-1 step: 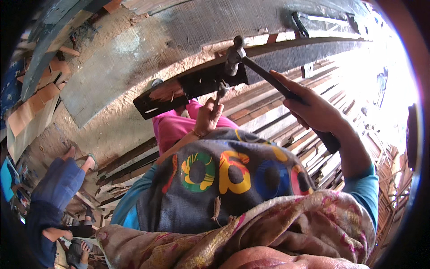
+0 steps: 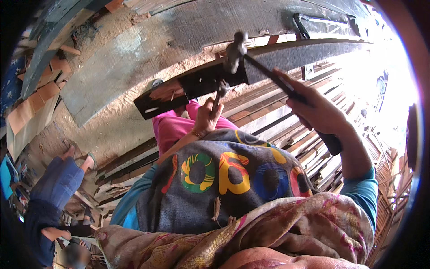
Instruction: The person uses a hammer and chisel to remove nails and staples from a large wooden door panel. They then use a crowbar to pry off a metal strip and remove a small wooden block from the door.
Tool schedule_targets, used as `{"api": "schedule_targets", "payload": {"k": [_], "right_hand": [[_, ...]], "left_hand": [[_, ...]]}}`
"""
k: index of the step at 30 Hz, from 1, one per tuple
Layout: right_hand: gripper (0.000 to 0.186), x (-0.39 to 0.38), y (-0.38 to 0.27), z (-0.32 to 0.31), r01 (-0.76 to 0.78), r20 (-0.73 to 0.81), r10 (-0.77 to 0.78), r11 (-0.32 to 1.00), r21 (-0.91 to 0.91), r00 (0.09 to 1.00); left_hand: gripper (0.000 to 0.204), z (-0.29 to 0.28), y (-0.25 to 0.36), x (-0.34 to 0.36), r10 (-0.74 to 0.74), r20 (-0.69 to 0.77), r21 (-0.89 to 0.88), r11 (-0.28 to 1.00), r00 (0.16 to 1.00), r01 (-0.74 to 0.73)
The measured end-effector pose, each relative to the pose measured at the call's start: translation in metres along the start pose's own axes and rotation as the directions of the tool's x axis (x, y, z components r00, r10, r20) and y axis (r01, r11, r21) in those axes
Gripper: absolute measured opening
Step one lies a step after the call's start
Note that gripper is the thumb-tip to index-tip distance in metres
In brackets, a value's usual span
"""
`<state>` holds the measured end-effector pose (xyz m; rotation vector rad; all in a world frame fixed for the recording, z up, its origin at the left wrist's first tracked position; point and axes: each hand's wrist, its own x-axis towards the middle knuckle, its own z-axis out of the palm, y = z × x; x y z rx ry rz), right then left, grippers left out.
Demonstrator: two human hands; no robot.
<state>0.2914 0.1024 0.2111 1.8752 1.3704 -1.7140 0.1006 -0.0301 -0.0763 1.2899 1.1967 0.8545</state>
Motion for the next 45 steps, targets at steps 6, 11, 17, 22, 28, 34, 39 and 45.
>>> {"api": "schedule_targets", "payload": {"k": [6, 11, 17, 22, 28, 34, 39, 45], "right_hand": [[0.055, -0.003, -0.014, 0.005, 0.288, -0.372, -0.289, 0.956, -0.06, 0.882], [0.061, 0.006, 0.03, 0.021, 0.141, -0.025, -0.148, 0.974, -0.175, 0.989], [0.068, -0.025, 0.025, 0.02, 0.198, -0.334, -0.114, 0.954, 0.227, 0.935], [0.065, -0.045, 0.067, 0.043, 0.38, -0.55, -0.064, 0.788, 0.485, 0.833], [0.062, -0.05, 0.141, 0.086, 0.327, -0.596, -0.001, 0.837, 0.439, 0.803], [0.066, -0.054, 0.177, 0.135, 0.44, -0.599, 0.03, 0.65, 0.62, 0.8], [0.064, -0.059, 0.189, 0.154, 0.437, -0.555, 0.021, 0.594, 0.676, 0.831], [0.068, -0.015, 0.201, 0.181, 0.522, -0.638, -0.14, 0.718, 0.461, 0.757]], "left_hand": [[0.028, 0.0, 0.015, 0.001, -0.024, 0.022, -0.069, 0.997, 0.999, 0.025], [0.027, 0.002, 0.008, -0.003, -0.078, 0.153, 0.028, 0.997, 0.985, 0.075], [0.026, -0.011, 0.014, -0.007, 0.185, 0.073, 0.079, 0.978, 0.98, -0.191], [0.028, -0.064, 0.052, -0.013, 0.157, 0.213, 0.027, 0.986, 0.964, -0.166], [0.034, -0.121, 0.14, 0.051, 0.123, -0.107, 0.274, 0.958, 0.987, -0.09], [0.037, -0.098, 0.153, 0.074, -0.145, -0.066, -0.294, 0.948, 0.987, 0.119], [0.046, -0.089, 0.139, 0.057, -0.292, -0.024, -0.257, 0.926, 0.956, 0.277], [0.045, -0.107, 0.148, 0.048, -0.312, -0.057, -0.229, 0.929, 0.949, 0.291]]}}
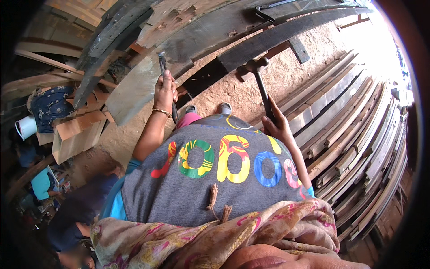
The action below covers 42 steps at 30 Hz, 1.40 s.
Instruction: The person uses a hammer and chisel to remove nails and staples from a large wooden door panel. They then use a crowbar to pry off a metal strip and remove a small wooden block from the door.
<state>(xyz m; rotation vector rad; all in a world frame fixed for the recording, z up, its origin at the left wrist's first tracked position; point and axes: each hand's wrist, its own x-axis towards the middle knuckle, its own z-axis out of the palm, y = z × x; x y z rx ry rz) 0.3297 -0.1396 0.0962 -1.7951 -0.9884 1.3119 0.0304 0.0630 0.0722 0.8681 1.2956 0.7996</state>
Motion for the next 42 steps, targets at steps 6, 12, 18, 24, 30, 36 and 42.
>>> {"api": "schedule_targets", "payload": {"k": [6, 12, 18, 24, 30, 36, 42], "right_hand": [[0.073, -0.002, -0.025, 0.049, 0.247, -0.061, -0.275, 0.926, -0.285, 0.96], [0.059, 0.001, -0.038, 0.116, 0.121, -0.249, -0.22, 0.925, -0.359, 0.943], [0.051, -0.017, -0.028, 0.191, 0.143, -0.527, -0.278, 0.948, -0.283, 0.803], [0.057, -0.034, -0.057, 0.244, 0.292, -0.775, -0.231, 0.954, -0.063, 0.588], [0.053, 0.008, -0.01, 0.256, 0.101, -0.797, -0.287, 0.956, -0.277, 0.532], [0.056, -0.013, -0.027, 0.242, 0.116, -0.825, -0.201, 0.98, -0.165, 0.528], [0.059, -0.006, -0.032, 0.255, 0.047, -0.733, -0.387, 0.898, -0.438, 0.559]], "left_hand": [[0.04, -0.052, 0.018, 0.014, 0.062, -0.039, 0.07, 0.996, 0.997, -0.059], [0.033, -0.102, 0.035, 0.041, 0.091, 0.023, 0.128, 0.987, 0.996, -0.093], [0.029, -0.173, 0.018, 0.07, 0.279, 0.162, 0.381, 0.867, 0.946, -0.321], [0.051, -0.216, 0.005, 0.089, 0.347, 0.249, 0.884, 0.3, 0.904, -0.359], [0.062, -0.201, 0.006, 0.102, 0.37, 0.414, 0.879, 0.074, 0.831, -0.471], [0.064, -0.203, -0.005, 0.11, 0.377, 0.405, 0.874, 0.109, 0.833, -0.474], [0.064, -0.2, 0.004, 0.111, 0.307, 0.409, 0.89, 0.072, 0.859, -0.45]]}}
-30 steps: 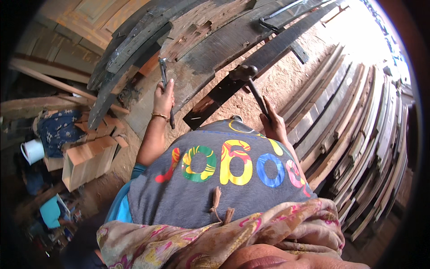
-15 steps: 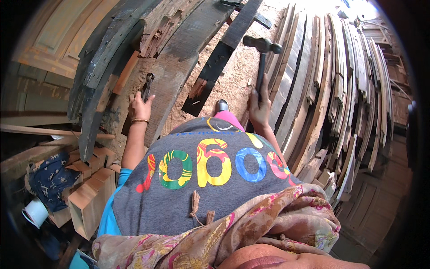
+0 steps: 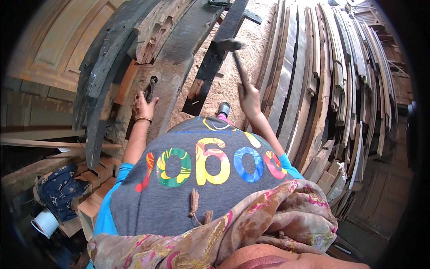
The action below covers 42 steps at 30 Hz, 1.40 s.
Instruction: The person uses a hammer and chisel to remove nails and staples from a large wooden door panel. They then use a crowbar to pry off a metal strip and remove a small wooden block from the door.
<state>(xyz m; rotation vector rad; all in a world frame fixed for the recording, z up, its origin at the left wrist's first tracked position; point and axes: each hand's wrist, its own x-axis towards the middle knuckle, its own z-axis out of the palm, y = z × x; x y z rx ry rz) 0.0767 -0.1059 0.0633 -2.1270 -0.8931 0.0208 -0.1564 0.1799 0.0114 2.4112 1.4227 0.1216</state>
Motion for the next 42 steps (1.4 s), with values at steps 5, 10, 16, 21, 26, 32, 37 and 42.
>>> {"api": "schedule_targets", "payload": {"k": [5, 10, 16, 21, 26, 32, 37, 42], "right_hand": [[0.05, 0.023, 0.007, -0.015, -0.278, 0.191, 0.287, 0.958, -0.073, 0.939], [0.05, 0.008, -0.015, -0.022, 0.034, -0.05, -0.026, 0.987, 0.157, 0.998], [0.047, 0.011, 0.012, 0.002, -0.051, 0.217, 0.063, 0.997, -0.058, 0.974], [0.047, 0.005, -0.034, -0.018, 0.045, 0.09, -0.059, 0.988, 0.146, 0.994], [0.053, -0.012, 0.025, 0.01, 0.209, -0.079, -0.206, 0.977, 0.032, 0.975], [0.05, -0.012, 0.038, 0.015, -0.022, 0.065, 0.02, 0.999, 0.023, 0.998], [0.056, -0.061, 0.013, -0.014, -0.429, 0.174, 0.406, 0.894, 0.13, 0.897], [0.057, -0.11, 0.058, -0.012, -0.462, 0.024, 0.47, 0.856, 0.232, 0.882]], "left_hand": [[0.064, 0.005, -0.004, 0.003, 0.043, -0.043, 0.024, 0.999, 0.998, -0.042], [0.064, 0.006, -0.007, 0.001, 0.035, -0.033, 0.014, 0.999, 0.999, -0.035], [0.064, -0.002, 0.001, 0.002, 0.017, 0.019, -0.032, 0.999, 1.0, -0.016], [0.064, -0.003, -0.001, -0.001, -0.018, 0.03, -0.024, 1.0, 0.999, 0.019], [0.064, -0.001, -0.001, 0.001, 0.001, 0.022, -0.015, 1.0, 1.0, 0.0], [0.064, -0.003, -0.005, 0.008, -0.023, 0.0, -0.091, 0.996, 1.0, 0.023], [0.06, -0.042, 0.036, 0.058, 0.125, -0.175, -0.251, 0.954, 0.977, -0.167], [0.063, -0.079, 0.097, 0.241, 0.161, -0.368, -0.1, 0.972, 0.916, -0.212]]}}
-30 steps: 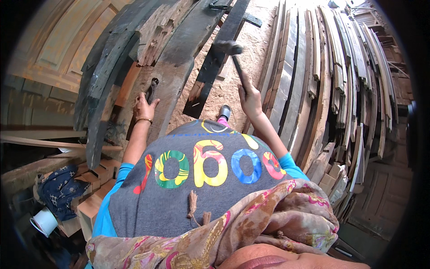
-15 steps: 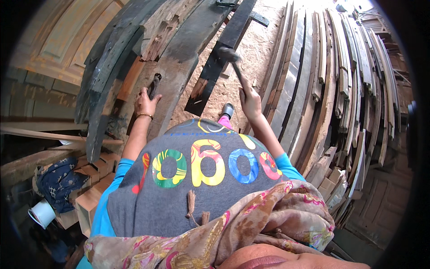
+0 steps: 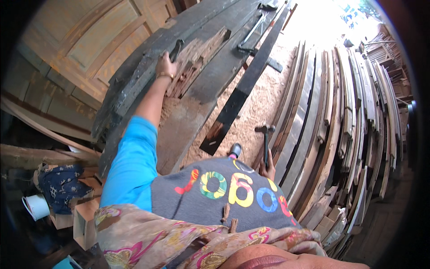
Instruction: The person uses a hammer and chisel to remove nails and staples from a large wooden door panel. They then use a crowbar to pry off a metal strip and remove a small wooden block from the door.
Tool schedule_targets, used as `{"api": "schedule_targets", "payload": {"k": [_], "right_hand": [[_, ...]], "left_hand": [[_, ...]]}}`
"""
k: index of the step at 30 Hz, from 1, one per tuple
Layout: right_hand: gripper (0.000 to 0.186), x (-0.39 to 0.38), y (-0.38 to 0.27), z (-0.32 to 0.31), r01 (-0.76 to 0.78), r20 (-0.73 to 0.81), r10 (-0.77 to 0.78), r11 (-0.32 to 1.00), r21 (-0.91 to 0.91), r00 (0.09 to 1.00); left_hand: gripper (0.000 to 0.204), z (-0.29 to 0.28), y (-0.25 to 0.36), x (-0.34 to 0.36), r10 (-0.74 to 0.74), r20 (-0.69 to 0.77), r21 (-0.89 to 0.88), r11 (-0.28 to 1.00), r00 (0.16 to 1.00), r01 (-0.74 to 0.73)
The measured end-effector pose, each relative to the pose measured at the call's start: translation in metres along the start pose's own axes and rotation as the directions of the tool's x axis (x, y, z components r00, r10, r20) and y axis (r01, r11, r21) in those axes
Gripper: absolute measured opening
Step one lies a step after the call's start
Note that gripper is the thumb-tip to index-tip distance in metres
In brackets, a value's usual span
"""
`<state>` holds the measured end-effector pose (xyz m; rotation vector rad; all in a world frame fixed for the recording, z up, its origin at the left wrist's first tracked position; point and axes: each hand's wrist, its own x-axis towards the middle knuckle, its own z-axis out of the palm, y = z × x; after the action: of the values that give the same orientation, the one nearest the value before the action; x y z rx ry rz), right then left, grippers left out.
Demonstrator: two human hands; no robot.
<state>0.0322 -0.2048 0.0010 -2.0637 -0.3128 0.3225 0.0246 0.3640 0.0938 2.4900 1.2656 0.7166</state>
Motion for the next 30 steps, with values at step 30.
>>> {"api": "schedule_targets", "payload": {"k": [30], "right_hand": [[0.05, 0.207, -0.237, 0.033, 0.844, 0.867, -0.059, 0.269, -0.463, 0.495]], "left_hand": [[0.097, 0.01, 0.061, -0.332, 0.193, 0.526, -0.229, 0.97, 0.828, -0.08]]}}
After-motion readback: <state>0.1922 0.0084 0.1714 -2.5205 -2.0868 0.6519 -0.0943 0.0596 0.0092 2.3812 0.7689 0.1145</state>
